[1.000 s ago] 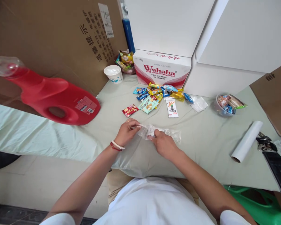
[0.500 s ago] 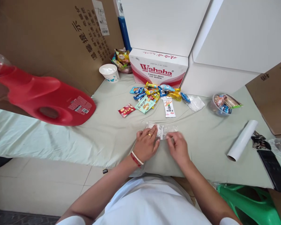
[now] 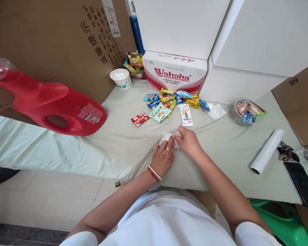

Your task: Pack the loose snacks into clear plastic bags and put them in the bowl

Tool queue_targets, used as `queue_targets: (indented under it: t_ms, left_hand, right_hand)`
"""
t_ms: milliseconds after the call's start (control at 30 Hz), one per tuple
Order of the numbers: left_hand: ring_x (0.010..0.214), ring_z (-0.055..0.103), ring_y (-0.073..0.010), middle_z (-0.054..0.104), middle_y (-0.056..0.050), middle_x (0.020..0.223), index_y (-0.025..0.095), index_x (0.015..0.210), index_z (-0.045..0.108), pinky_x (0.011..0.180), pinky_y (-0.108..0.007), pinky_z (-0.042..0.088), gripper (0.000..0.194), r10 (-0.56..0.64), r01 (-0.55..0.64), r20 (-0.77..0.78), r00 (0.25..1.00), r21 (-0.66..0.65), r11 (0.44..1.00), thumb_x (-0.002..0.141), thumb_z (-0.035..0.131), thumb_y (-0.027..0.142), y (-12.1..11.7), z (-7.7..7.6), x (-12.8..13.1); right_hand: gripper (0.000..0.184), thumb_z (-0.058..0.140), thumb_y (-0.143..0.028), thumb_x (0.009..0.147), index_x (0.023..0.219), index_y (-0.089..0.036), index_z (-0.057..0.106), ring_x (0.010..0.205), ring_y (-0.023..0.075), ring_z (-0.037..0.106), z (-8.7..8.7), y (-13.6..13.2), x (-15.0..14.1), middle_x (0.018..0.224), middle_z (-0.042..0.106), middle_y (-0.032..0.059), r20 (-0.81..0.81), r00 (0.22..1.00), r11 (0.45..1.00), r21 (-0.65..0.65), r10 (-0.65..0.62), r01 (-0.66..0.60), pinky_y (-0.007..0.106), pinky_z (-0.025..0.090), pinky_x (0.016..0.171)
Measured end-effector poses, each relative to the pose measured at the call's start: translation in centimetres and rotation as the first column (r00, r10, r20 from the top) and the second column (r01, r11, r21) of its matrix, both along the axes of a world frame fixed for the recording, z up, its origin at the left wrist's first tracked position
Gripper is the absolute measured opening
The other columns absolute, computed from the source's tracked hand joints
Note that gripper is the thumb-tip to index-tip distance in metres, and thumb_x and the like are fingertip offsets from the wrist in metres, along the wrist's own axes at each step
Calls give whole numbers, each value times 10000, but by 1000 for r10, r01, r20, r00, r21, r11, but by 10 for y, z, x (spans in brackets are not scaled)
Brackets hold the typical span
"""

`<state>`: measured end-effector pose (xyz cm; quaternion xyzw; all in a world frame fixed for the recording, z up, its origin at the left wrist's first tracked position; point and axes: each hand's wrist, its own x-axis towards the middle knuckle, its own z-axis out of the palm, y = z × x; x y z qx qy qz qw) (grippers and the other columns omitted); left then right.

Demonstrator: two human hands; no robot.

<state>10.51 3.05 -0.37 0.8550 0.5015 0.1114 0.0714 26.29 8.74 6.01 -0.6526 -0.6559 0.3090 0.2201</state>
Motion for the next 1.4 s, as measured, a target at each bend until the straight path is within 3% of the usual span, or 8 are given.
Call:
queue_targets:
  t_ms: [233,367,433,700,867,1067,1233,1400]
  left_hand:
    - [1321,543,-266,637,-130,1399,186,1306,619,1074,-447,457,416,-17,94,484,875,-136,986,896,552,196,17,13,-44]
    - [1223,575,-274,674,-129,1274,206,1222,647,1051,-469,457,302,434,-361,554,710,-243,900,958,526,290,30,12,-57]
    - [1178,566,-328,675,-150,1198,192,1110,683,1005,-508,457,302,521,-432,412,748,-294,853,915,629,416,36,13,-47]
    - [1005,594,-278,645,-125,1030,204,978,584,901,-432,505,101,365,-310,457,811,-193,931,905,586,274,27,25,-5]
    - [1199,590,-291,635,-150,1239,202,1202,548,1045,-483,498,323,24,-38,637,771,8,999,879,550,221,-6,24,12]
    - [1315,599,-240,595,-120,1424,264,1403,398,948,-394,618,505,46,294,801,596,-271,916,913,501,194,-20,17,28]
    - [1211,679,-253,628,-133,1383,251,1368,458,970,-432,613,440,175,214,754,633,-387,897,944,556,321,-14,19,-5]
    - [1027,744,-274,749,-73,1126,246,1148,617,1008,-487,578,359,451,-179,580,679,-465,867,904,584,507,-14,2,-86]
  right_hand:
    - [197,469,-331,935,824,-212,579,755,172,563,-23,16,-44,778,627,19,-19,996,993,81,85,-83,267,382,700]
    - [234,434,-348,961,890,-213,612,798,185,586,-31,9,-35,824,648,33,-101,993,994,98,62,-52,272,422,726]
    - [233,426,-337,961,908,-215,617,813,190,599,-31,7,-33,836,655,37,-124,989,994,87,79,-68,276,444,737]
    - [464,442,-389,990,1416,-210,482,814,220,652,-15,-31,-29,982,691,68,-251,966,996,52,-60,75,360,531,818]
    - [452,501,-536,984,1314,-232,561,1085,240,624,-21,-64,-3,1211,660,108,-358,922,984,37,-150,174,389,523,957]
    - [371,500,-498,980,1196,-208,584,1040,214,647,-50,-78,26,1128,699,66,-487,842,970,-50,-231,237,362,517,955]
    - [478,573,-406,917,1356,-234,494,1063,222,666,-31,-60,105,1198,705,90,-452,825,909,68,-340,412,376,532,942]
    - [391,568,-324,885,1239,-159,589,1051,236,679,34,-11,274,1204,707,149,-292,793,619,504,-534,602,409,526,959]
